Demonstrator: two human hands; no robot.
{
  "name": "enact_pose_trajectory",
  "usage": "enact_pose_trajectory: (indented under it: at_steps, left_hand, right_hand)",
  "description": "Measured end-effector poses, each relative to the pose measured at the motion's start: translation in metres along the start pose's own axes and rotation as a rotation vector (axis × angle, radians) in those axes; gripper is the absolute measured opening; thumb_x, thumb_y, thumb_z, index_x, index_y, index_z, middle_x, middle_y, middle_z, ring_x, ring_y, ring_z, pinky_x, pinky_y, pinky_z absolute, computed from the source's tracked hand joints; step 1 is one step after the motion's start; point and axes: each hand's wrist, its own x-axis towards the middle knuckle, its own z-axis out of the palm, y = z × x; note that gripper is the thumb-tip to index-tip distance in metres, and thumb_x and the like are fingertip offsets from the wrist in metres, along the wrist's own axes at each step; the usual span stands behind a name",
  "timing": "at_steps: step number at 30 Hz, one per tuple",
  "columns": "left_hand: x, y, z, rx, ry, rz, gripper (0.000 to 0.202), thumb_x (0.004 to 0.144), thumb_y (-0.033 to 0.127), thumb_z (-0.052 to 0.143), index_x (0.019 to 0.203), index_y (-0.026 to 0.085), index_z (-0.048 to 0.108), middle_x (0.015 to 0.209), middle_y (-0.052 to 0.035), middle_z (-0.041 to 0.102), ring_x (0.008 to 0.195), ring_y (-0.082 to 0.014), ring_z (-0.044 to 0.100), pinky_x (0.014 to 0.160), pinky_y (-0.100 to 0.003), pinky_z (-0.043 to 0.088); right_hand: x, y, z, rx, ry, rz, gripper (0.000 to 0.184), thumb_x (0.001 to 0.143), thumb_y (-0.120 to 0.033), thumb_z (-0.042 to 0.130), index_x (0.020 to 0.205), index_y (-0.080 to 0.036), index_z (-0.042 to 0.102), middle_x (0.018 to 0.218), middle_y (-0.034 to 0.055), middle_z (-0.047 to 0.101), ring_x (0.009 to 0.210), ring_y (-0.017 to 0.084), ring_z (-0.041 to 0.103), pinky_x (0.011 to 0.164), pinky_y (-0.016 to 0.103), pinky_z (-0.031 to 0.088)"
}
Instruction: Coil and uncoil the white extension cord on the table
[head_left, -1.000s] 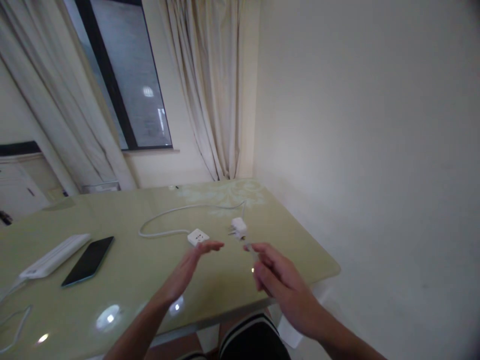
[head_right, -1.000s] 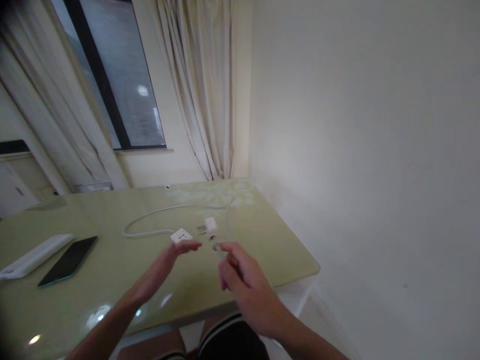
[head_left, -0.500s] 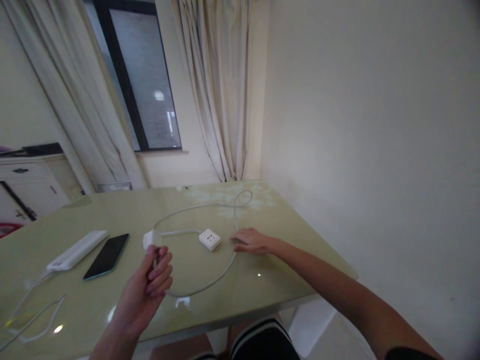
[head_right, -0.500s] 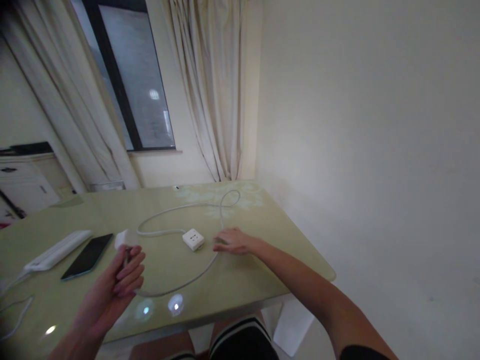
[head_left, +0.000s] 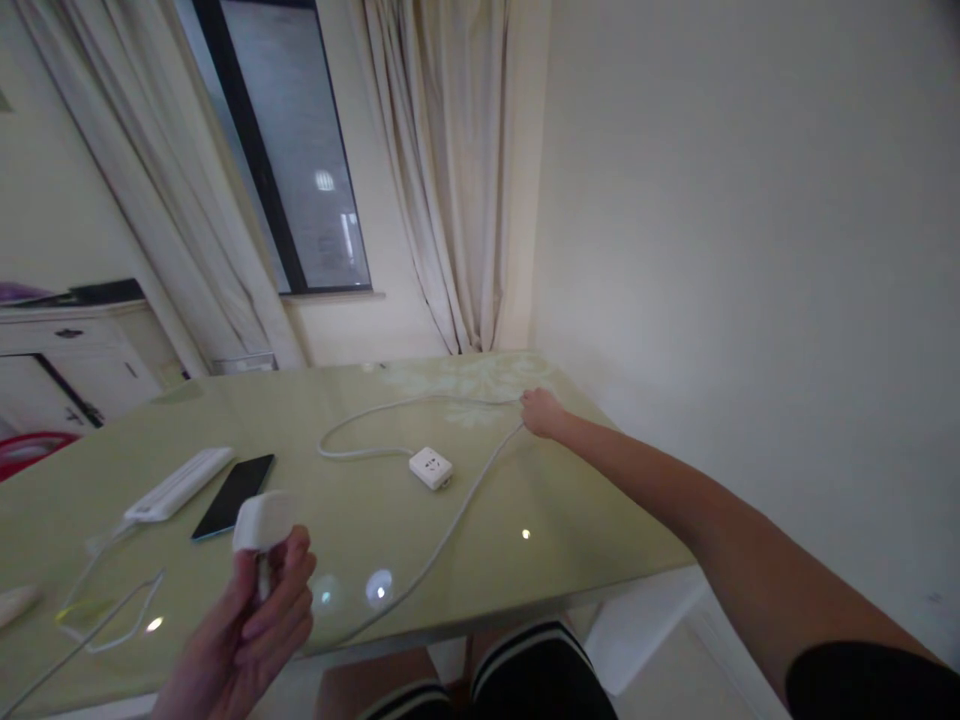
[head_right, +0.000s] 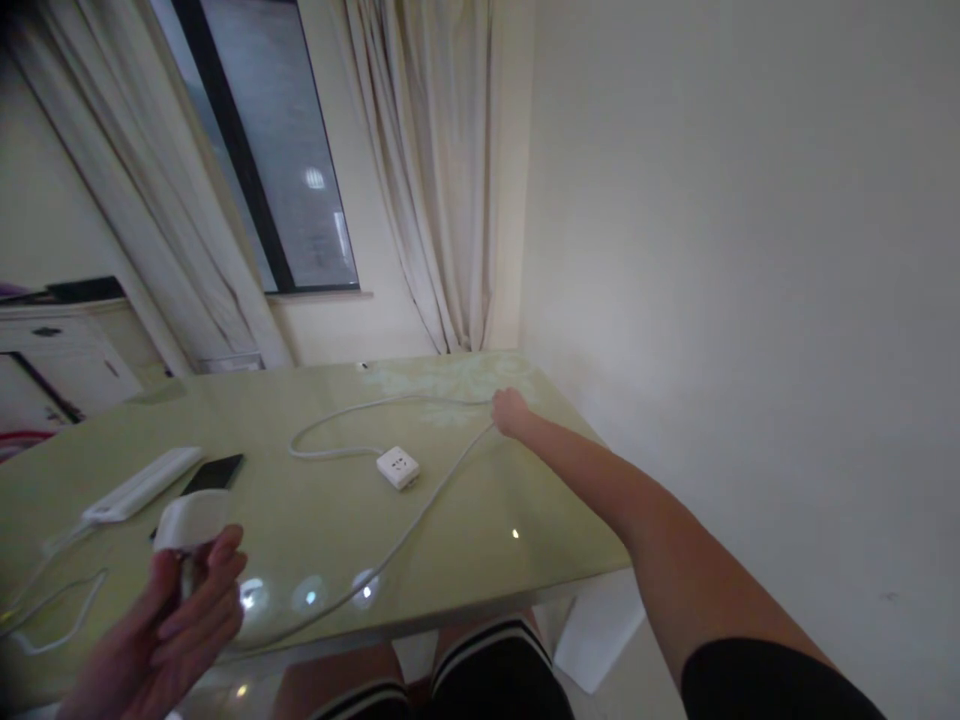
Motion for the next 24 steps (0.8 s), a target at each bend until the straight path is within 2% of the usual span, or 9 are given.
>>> enact_pose_trajectory:
  at_steps: [3,6,10,12,14,16,19,22,24]
  left_hand:
    - [0.018,-0.009,0.002,0.151,0.043,0.185,0.033,0.083,0.048,0.076,0.09,0.019,0.063,0.059,0.0067,0.034,0.046,-0.0053,0.028,0.044,-0.017,0.036]
    - [0.035,-0.02,0.004,0.553,0.068,0.318,0.041,0.087,0.058,0.067,0.093,0.018,0.068,0.063,0.0025,0.044,0.059,-0.0106,0.042,0.057,-0.021,0.043]
    - [0.046,-0.017,0.015,1.185,0.004,0.592,0.039,0.092,0.056,0.059,0.084,0.021,0.073,0.072,-0.0044,0.059,0.071,-0.0181,0.054,0.065,-0.027,0.045]
    - [0.047,-0.011,0.026,1.412,-0.073,0.783,0.034,0.092,0.05,0.059,0.08,0.023,0.074,0.084,-0.0077,0.066,0.083,-0.0223,0.058,0.075,-0.031,0.048]
    - [0.044,-0.006,0.034,1.55,-0.121,0.934,0.026,0.092,0.041,0.059,0.085,0.025,0.078,0.094,-0.0091,0.068,0.09,-0.024,0.061,0.08,-0.033,0.049]
    - [0.04,-0.004,0.035,1.619,-0.154,1.008,0.023,0.093,0.033,0.058,0.098,0.028,0.079,0.1,-0.0091,0.07,0.091,-0.0227,0.063,0.079,-0.031,0.05]
    - [0.034,-0.007,0.027,1.6,-0.206,1.075,0.021,0.091,0.028,0.063,0.106,0.03,0.078,0.102,-0.0077,0.073,0.089,-0.0213,0.067,0.077,-0.03,0.052]
    - [0.035,-0.014,0.028,1.403,-0.099,1.197,0.006,0.083,0.033,0.075,0.085,0.027,0.074,0.088,-0.0047,0.073,0.081,-0.021,0.067,0.074,-0.032,0.054]
    - [0.037,-0.018,0.042,1.182,-0.042,1.326,0.019,0.079,0.038,0.08,0.073,0.025,0.067,0.078,-0.0019,0.07,0.072,-0.019,0.066,0.067,-0.031,0.054]
  right_hand:
    - [-0.018,0.006,0.025,0.032,-0.033,0.1,0.025,0.088,-0.011,0.053,0.094,-0.011,0.077,0.102,0.0215,0.071,0.11,0.03,0.062,0.096,0.042,0.048]
    - [-0.02,0.01,0.033,0.093,-0.032,0.173,0.025,0.09,-0.012,0.052,0.097,-0.009,0.076,0.097,0.0223,0.071,0.1,0.028,0.067,0.091,0.041,0.051]
    - [-0.004,0.028,0.019,0.166,0.096,0.255,0.032,0.096,-0.013,0.048,0.119,-0.006,0.069,0.121,0.027,0.065,0.119,0.028,0.06,0.103,0.042,0.045]
    - [0.0,0.039,0.015,0.198,0.145,0.327,0.037,0.098,-0.013,0.044,0.129,-0.006,0.062,0.132,0.0283,0.059,0.126,0.031,0.055,0.108,0.049,0.039]
    - [0.001,0.044,0.015,0.237,0.164,0.393,0.039,0.099,-0.012,0.042,0.133,-0.007,0.059,0.138,0.0286,0.056,0.128,0.033,0.053,0.11,0.057,0.034]
    - [0.001,0.042,0.018,0.276,0.177,0.415,0.04,0.099,-0.01,0.042,0.135,-0.007,0.058,0.142,0.0285,0.053,0.13,0.034,0.052,0.111,0.06,0.031]
    - [0.001,0.02,0.017,0.317,0.207,0.35,0.048,0.096,-0.007,0.042,0.143,-0.008,0.053,0.149,0.0243,0.048,0.135,0.03,0.05,0.115,0.048,0.033]
    - [-0.008,-0.018,0.001,0.426,0.4,0.161,0.053,0.102,-0.017,0.039,0.154,-0.012,0.039,0.159,0.0182,0.037,0.144,0.023,0.04,0.117,0.036,0.033]
    - [-0.02,-0.049,-0.015,0.522,0.592,-0.07,0.059,0.105,-0.032,0.04,0.159,-0.013,0.029,0.163,0.0169,0.031,0.149,0.021,0.032,0.121,0.036,0.027]
